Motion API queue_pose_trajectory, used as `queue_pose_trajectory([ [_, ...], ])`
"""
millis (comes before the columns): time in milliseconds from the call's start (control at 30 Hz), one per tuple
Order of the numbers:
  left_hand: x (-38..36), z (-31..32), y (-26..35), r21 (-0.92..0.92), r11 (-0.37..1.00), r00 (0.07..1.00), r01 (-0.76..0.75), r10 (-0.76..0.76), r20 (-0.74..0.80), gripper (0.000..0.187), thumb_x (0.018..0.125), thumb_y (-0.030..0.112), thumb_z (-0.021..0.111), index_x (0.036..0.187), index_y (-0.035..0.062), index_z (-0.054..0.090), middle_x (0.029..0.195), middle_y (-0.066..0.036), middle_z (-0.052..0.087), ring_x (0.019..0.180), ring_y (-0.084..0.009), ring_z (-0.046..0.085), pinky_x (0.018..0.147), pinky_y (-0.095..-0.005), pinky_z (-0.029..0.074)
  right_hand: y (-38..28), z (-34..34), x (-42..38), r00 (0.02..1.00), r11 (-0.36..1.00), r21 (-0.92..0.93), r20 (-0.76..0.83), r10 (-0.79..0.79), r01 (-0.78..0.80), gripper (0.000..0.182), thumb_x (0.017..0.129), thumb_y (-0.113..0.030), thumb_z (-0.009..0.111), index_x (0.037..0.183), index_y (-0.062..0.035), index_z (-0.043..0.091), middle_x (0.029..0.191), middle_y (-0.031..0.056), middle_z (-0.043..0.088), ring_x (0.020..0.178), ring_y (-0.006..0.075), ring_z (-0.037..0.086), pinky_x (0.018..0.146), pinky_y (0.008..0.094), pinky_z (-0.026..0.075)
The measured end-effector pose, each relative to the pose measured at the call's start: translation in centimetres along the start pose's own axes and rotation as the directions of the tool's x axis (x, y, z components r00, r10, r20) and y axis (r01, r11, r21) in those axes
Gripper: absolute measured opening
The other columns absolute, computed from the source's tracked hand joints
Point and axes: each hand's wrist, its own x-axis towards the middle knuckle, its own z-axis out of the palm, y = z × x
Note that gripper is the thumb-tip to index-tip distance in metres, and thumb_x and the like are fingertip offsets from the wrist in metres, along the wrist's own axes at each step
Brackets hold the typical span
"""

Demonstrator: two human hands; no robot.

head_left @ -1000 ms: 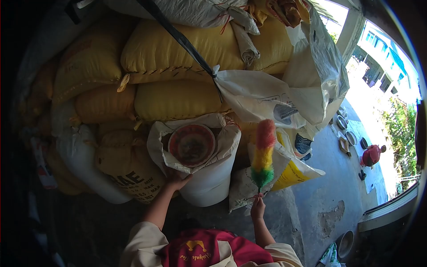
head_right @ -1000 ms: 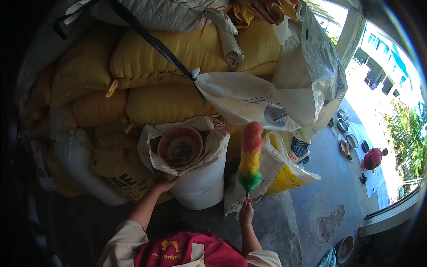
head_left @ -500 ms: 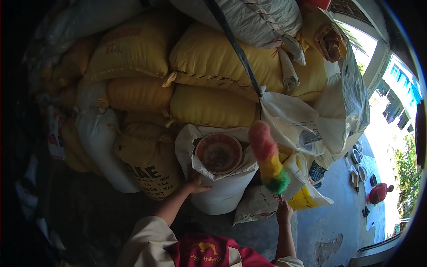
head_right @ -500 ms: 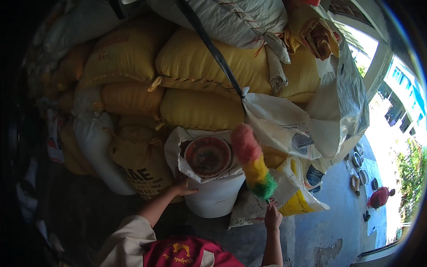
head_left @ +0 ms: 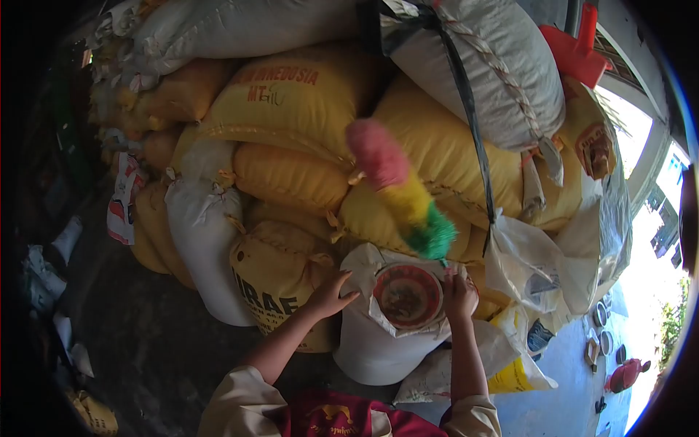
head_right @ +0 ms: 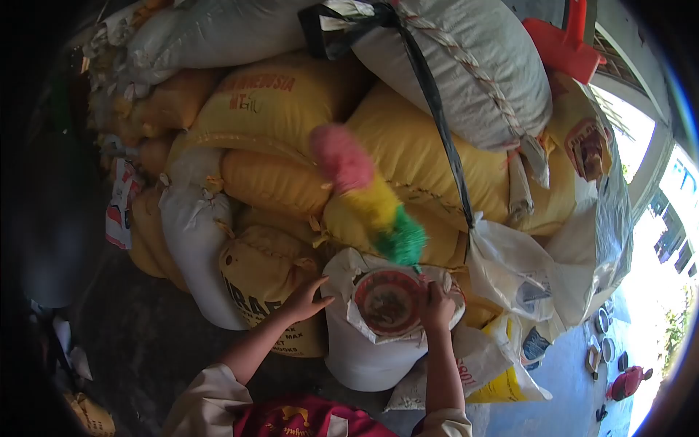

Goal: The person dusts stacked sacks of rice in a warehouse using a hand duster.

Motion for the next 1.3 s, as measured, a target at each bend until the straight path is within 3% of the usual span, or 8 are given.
queue_pose_trajectory([
  [100,3.9,-6.3,1.0,0.091,0.992,0.961,-0.092,0.113,-0.252,0.055,0.079,0.031,0.06,0.121,0.0015,0.041,0.126,-0.022,0.039,0.121,-0.0344,0.034,0.098,-0.0412,0.031,-0.4,2.0,3.5,0.94,0.921,0.197,-0.002,0.342,-0.335,0.031,0.088,-0.025,0.045,0.074,0.0011,0.054,0.063,0.0204,0.054,0.058,0.0377,0.053,0.053,0.0414,0.04],
  [267,10.9,-15.9,1.6,0.424,0.899,0.834,-0.114,0.319,-0.45,0.068,0.077,0.039,0.061,0.128,0.0054,0.032,0.132,-0.024,0.028,0.125,-0.0421,0.021,0.098,-0.0509,0.026,-0.4,7.5,0.4,0.992,0.939,0.321,0.075,0.101,-0.12,0.031,0.089,-0.024,0.042,0.077,0.0026,0.052,0.063,0.0224,0.053,0.058,0.0388,0.053,0.053,0.043,0.04],
  [333,13.3,-18.8,2.2,0.514,0.856,0.829,-0.063,0.332,-0.451,0.077,0.076,0.042,0.062,0.133,0.007,0.025,0.136,-0.024,0.021,0.128,-0.043,0.014,0.1,-0.0521,0.023,-0.6,6.4,-0.3,0.948,0.996,-0.037,0.304,0.09,-0.082,0.028,0.089,-0.023,0.042,0.085,0.0013,0.054,0.063,0.0221,0.053,0.057,0.038,0.054,0.052,0.0442,0.04],
  [667,20.6,-19.1,-1.6,0.692,0.716,0.833,-0.088,0.434,-0.343,0.118,0.06,0.064,0.063,0.138,0.0132,-0.008,0.136,-0.033,-0.012,0.127,-0.0495,-0.006,0.094,-0.0632,0.019,2.0,9.4,-5.0,0.881,0.907,0.24,-0.249,0.402,-0.346,0.034,0.09,-0.022,0.04,0.099,0.0082,0.054,0.092,0.0286,0.057,0.092,0.0386,0.055,0.078,0.04,0.043],
  [900,21.0,-18.8,-2.0,0.696,0.701,0.741,-0.153,0.547,-0.389,0.118,0.059,0.064,0.064,0.138,0.0116,-0.007,0.136,-0.035,-0.01,0.126,-0.0526,-0.003,0.093,-0.0627,0.02,0.3,10.9,-12.5,0.721,0.75,0.257,-0.213,0.659,-0.61,0.045,0.094,-0.03,0.032,0.105,0.0076,0.053,0.107,0.025,0.056,0.109,0.0323,0.049,0.095,0.0354,0.033],
  [1033,20.3,-18.9,-1.4,0.676,0.708,0.73,-0.205,0.571,-0.376,0.117,0.059,0.061,0.065,0.139,0.0107,-0.004,0.136,-0.035,-0.008,0.126,-0.0515,-0.003,0.093,-0.0633,0.019,-3.3,8.3,-13.3,0.714,0.671,0.381,-0.037,0.699,-0.637,0.034,0.092,-0.024,0.037,0.079,0.002,0.053,0.062,0.004,0.049,0.06,0.0111,0.042,0.054,0.0295,0.037],
  [1167,18.2,-19.3,-0.5,0.762,0.646,0.861,-0.052,0.416,-0.294,0.103,0.067,0.053,0.063,0.139,0.0142,0.001,0.14,-0.026,-0.006,0.128,-0.048,-0.003,0.093,-0.0658,0.016,-2.7,7.5,-16.6,0.829,0.828,0.067,0.112,0.548,-0.556,0.027,0.087,-0.021,0.045,0.071,0.0011,0.05,0.062,0.0209,0.053,0.06,0.0372,0.055,0.055,0.0417,0.042],
  [1300,13.5,-16.5,-1.9,0.713,0.699,0.924,-0.051,0.305,-0.233,0.09,0.074,0.044,0.061,0.14,0.0188,0.005,0.143,-0.02,-0.005,0.129,-0.0451,-0.004,0.092,-0.0689,0.011,-0.7,6.0,-18.0,0.493,0.523,-0.343,0.178,0.852,-0.78,0.036,0.088,-0.037,0.041,0.087,-0.0066,0.06,0.074,0.0228,0.059,0.075,0.0417,0.056,0.068,0.0495,0.042],
])
